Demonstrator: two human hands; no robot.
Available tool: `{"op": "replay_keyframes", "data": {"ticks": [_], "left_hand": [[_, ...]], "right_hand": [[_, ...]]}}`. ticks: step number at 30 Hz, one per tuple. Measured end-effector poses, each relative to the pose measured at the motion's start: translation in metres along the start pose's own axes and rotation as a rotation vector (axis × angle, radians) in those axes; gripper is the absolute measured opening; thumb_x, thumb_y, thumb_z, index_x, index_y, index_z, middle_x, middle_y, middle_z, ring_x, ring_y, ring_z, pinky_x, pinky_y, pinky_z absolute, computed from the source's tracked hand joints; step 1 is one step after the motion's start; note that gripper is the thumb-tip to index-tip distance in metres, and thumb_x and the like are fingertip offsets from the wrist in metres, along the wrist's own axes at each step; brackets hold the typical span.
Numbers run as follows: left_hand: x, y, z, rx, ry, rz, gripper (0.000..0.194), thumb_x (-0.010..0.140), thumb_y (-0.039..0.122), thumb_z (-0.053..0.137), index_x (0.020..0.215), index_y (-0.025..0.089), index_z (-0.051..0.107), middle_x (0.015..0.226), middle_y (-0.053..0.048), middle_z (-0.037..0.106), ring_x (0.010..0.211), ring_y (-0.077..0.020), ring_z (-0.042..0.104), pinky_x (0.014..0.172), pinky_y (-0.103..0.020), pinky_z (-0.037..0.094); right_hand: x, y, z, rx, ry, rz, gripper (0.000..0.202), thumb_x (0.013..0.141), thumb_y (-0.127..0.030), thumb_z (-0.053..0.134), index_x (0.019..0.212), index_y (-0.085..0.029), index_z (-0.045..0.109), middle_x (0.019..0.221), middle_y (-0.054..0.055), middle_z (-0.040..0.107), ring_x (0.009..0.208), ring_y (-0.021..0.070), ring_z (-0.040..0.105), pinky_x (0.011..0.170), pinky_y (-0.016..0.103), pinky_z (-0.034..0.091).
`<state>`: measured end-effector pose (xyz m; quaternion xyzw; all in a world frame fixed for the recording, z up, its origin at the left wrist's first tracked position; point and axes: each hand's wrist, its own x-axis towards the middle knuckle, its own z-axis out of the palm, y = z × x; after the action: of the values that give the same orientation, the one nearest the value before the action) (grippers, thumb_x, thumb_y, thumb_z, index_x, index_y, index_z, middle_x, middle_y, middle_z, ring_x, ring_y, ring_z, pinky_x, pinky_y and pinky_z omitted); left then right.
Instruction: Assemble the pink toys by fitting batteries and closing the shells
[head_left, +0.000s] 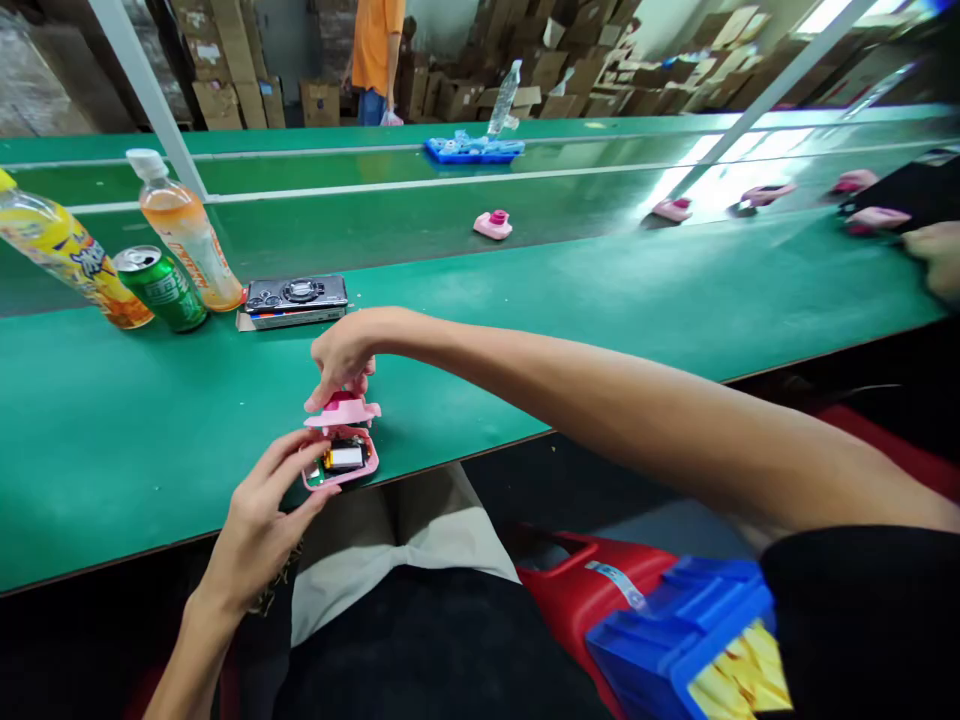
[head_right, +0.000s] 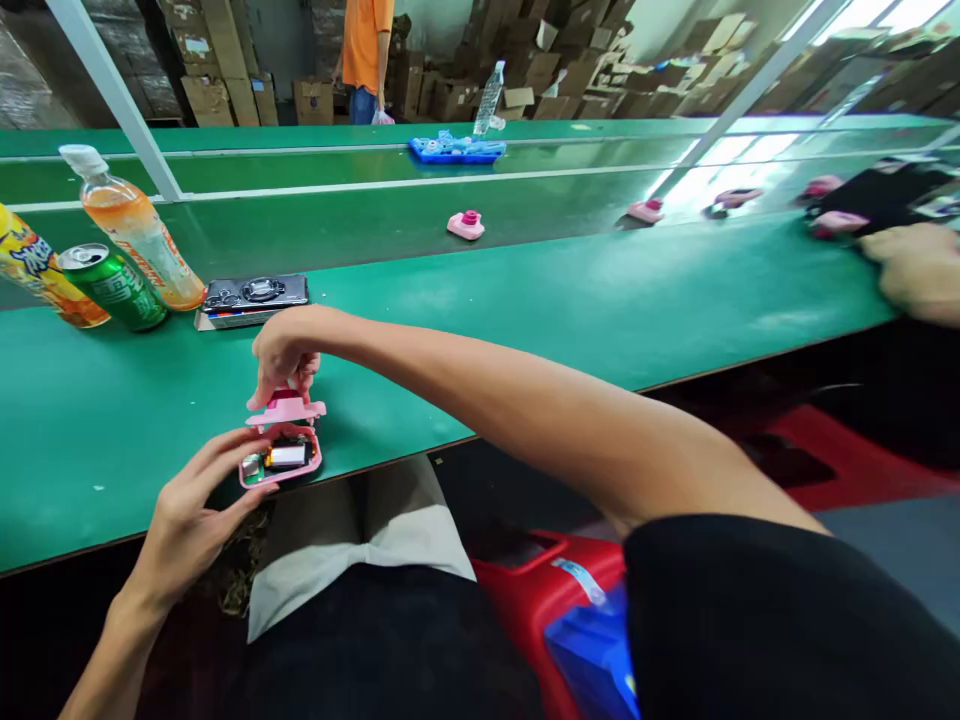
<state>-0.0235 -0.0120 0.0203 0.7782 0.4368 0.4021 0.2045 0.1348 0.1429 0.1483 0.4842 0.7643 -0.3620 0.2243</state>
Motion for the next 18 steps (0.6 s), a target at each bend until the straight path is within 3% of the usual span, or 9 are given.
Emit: {"op": "replay_keyframes", "data": {"ticks": [4, 7, 12, 18], "left_hand": [[0.008, 0.002, 0.005, -0.348, 0.371, -0.152, 0.042, 0.094, 0.042, 0.069, 0.130, 0.024, 0.060, 0.125, -0.010, 0.063, 0.119, -0.0216, 0.065, 0.103, -0.034, 0.056], [0.025, 0.002, 0.012, -0.559, 0.514, -0.234, 0.046, 0.102, 0.053, 0.051, 0.139, 0.024, 0.053, 0.133, -0.011, 0.060, 0.125, -0.0209, 0.062, 0.103, -0.033, 0.055], [0.056, 0.008, 0.014, -0.792, 0.447, -0.255, 0.043, 0.104, 0.054, 0.045, 0.137, 0.027, 0.053, 0.144, -0.011, 0.057, 0.129, -0.0236, 0.061, 0.105, -0.039, 0.055], [0.078, 0.018, 0.011, -0.848, 0.419, -0.230, 0.045, 0.103, 0.055, 0.049, 0.131, 0.021, 0.060, 0.138, -0.012, 0.063, 0.132, -0.0262, 0.060, 0.111, -0.042, 0.051]], "right_hand": [[-0.034, 0.006, -0.007, 0.026, 0.166, -0.299, 0.016, 0.091, -0.029, 0.075, 0.087, -0.014, 0.077, 0.069, 0.000, 0.071, 0.057, 0.0130, 0.062, 0.056, 0.026, 0.044], [-0.054, 0.011, -0.010, 0.109, 0.300, -0.494, 0.011, 0.090, -0.020, 0.073, 0.100, -0.016, 0.077, 0.079, 0.000, 0.074, 0.060, 0.0118, 0.062, 0.056, 0.025, 0.045], [-0.068, 0.009, -0.017, -0.014, 0.428, -0.702, 0.017, 0.084, -0.012, 0.076, 0.099, -0.017, 0.079, 0.088, -0.001, 0.075, 0.083, 0.0147, 0.067, 0.070, 0.023, 0.050], [-0.064, 0.010, -0.037, 0.010, 0.505, -0.665, 0.019, 0.078, -0.025, 0.085, 0.094, -0.016, 0.080, 0.083, -0.003, 0.073, 0.084, 0.0166, 0.067, 0.077, 0.030, 0.050]]}}
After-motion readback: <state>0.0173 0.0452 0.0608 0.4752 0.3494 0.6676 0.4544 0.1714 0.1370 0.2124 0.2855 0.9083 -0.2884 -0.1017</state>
